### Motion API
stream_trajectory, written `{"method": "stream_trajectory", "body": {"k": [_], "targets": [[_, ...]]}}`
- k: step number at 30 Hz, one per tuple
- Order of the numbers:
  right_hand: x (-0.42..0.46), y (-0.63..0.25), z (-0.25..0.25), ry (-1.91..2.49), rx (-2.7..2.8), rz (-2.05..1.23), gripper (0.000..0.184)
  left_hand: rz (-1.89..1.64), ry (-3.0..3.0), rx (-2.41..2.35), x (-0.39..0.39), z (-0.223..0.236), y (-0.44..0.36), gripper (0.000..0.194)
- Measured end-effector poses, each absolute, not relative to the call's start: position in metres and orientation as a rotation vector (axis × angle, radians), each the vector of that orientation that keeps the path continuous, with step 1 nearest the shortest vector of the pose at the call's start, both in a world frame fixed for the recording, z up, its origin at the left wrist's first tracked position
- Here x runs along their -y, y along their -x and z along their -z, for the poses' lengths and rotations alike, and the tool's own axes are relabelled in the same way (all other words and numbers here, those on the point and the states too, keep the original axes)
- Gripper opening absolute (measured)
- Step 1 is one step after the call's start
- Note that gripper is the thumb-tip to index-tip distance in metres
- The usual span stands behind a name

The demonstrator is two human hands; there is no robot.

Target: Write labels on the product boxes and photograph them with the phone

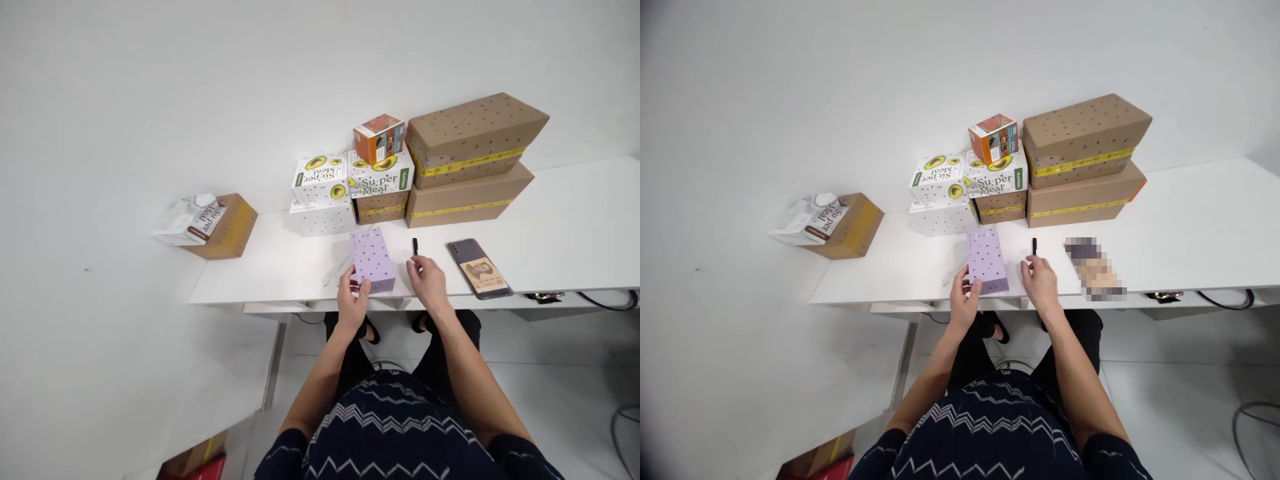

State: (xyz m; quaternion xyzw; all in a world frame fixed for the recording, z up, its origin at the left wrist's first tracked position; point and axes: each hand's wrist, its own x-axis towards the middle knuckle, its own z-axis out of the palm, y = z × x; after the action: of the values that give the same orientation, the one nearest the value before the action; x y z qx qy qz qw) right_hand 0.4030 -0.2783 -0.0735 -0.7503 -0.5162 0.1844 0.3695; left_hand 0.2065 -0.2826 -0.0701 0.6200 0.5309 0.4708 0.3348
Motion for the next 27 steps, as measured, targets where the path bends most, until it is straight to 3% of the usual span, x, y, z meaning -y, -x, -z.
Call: {"method": "stream_trajectory", "body": {"k": [2, 4, 8, 11, 13, 18, 22, 27], "targets": [[0.269, -0.416, 0.068, 2.243, 1.386, -0.374, 0.041, -1.221, -1.63, -1.389, 0.283, 0.071, -0.208, 0.052], [0.261, -0.423, 0.065, 2.494, 1.42, -0.485, 0.044, -1.228, -1.635, -1.394, 0.282, 0.073, -0.211, 0.054], [0.254, -0.424, 0.065, 2.536, 1.471, -0.687, 0.034, -1.258, -1.653, -1.396, 0.279, 0.074, -0.218, 0.055], [0.257, -0.426, 0.072, 2.334, 1.438, -0.744, 0.025, -1.298, -1.737, -1.397, 0.278, 0.074, -0.219, 0.053], [0.263, -0.429, 0.076, 2.176, 1.395, -0.788, 0.03, -1.423, -1.873, -1.404, 0.278, 0.073, -0.218, 0.05], [0.275, -0.434, 0.068, 1.468, 0.815, -1.037, 0.031, -1.735, -2.377, -1.273, 0.287, 0.067, -0.221, 0.028], [0.276, -0.421, 0.039, 1.09, 0.635, -1.022, 0.022, -1.623, -2.559, -1.22, 0.292, 0.067, -0.234, 0.034], [0.269, -0.389, 0.012, 0.995, 0.885, -0.987, 0.011, -1.443, -2.645, -1.346, 0.289, 0.075, -0.243, 0.042]]}}
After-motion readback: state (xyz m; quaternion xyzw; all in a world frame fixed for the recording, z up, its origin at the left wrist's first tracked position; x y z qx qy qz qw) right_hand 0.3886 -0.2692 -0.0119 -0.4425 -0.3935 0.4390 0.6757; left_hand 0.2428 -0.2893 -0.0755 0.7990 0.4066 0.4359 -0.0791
